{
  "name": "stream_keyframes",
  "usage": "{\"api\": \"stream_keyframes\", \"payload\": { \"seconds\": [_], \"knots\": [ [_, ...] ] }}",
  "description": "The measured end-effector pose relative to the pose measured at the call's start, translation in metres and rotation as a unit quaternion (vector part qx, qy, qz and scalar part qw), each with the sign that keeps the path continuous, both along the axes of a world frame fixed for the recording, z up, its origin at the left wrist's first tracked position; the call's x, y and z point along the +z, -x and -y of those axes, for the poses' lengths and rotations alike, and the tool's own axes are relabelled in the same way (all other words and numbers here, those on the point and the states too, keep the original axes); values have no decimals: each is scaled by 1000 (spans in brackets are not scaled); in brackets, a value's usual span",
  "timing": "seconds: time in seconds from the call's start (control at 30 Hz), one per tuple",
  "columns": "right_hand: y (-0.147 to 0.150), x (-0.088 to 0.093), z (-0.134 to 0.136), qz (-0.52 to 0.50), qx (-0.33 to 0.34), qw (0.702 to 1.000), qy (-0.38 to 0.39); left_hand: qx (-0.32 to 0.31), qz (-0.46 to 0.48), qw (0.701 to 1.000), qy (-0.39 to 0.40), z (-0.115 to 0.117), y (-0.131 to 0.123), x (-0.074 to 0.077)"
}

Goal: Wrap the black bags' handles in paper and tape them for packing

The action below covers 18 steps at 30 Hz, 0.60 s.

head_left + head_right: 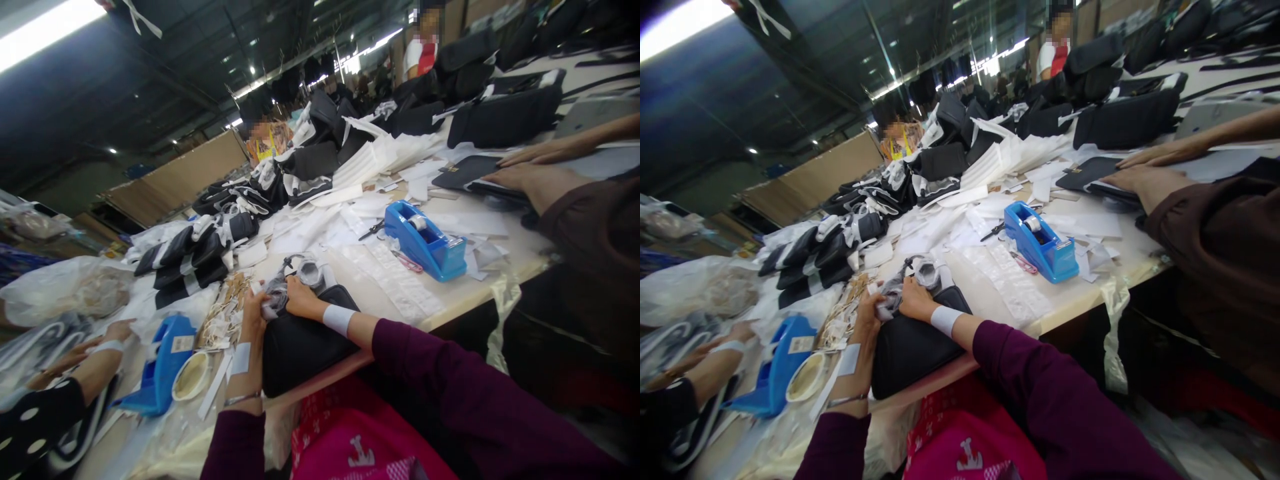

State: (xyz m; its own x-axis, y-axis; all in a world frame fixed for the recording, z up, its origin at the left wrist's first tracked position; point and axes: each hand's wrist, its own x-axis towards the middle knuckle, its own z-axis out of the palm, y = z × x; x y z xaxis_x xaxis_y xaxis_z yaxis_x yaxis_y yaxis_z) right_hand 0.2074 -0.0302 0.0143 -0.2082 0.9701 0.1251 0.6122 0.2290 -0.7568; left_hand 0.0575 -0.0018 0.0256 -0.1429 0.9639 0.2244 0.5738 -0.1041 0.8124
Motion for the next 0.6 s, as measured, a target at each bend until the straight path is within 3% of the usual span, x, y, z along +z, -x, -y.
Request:
{"api": "stream_keyframes", "payload": {
  "seconds": [0.13,0.27,0.43,0.53,0.6],
  "knots": [
    [-1,0,1,12,8,1000,-10,-4,-92,996,-15,0,-7,8],
    [-2,1,5,34,13,999,-19,14,-198,978,-57,7,-6,6],
    [1,4,11,63,3,997,-36,20,-258,966,14,-1,18,3],
    [4,5,14,82,-10,996,-43,-6,-272,962,24,-3,24,18],
    [6,4,14,95,-16,994,-47,-28,-281,959,-28,4,15,35]
  ]
}}
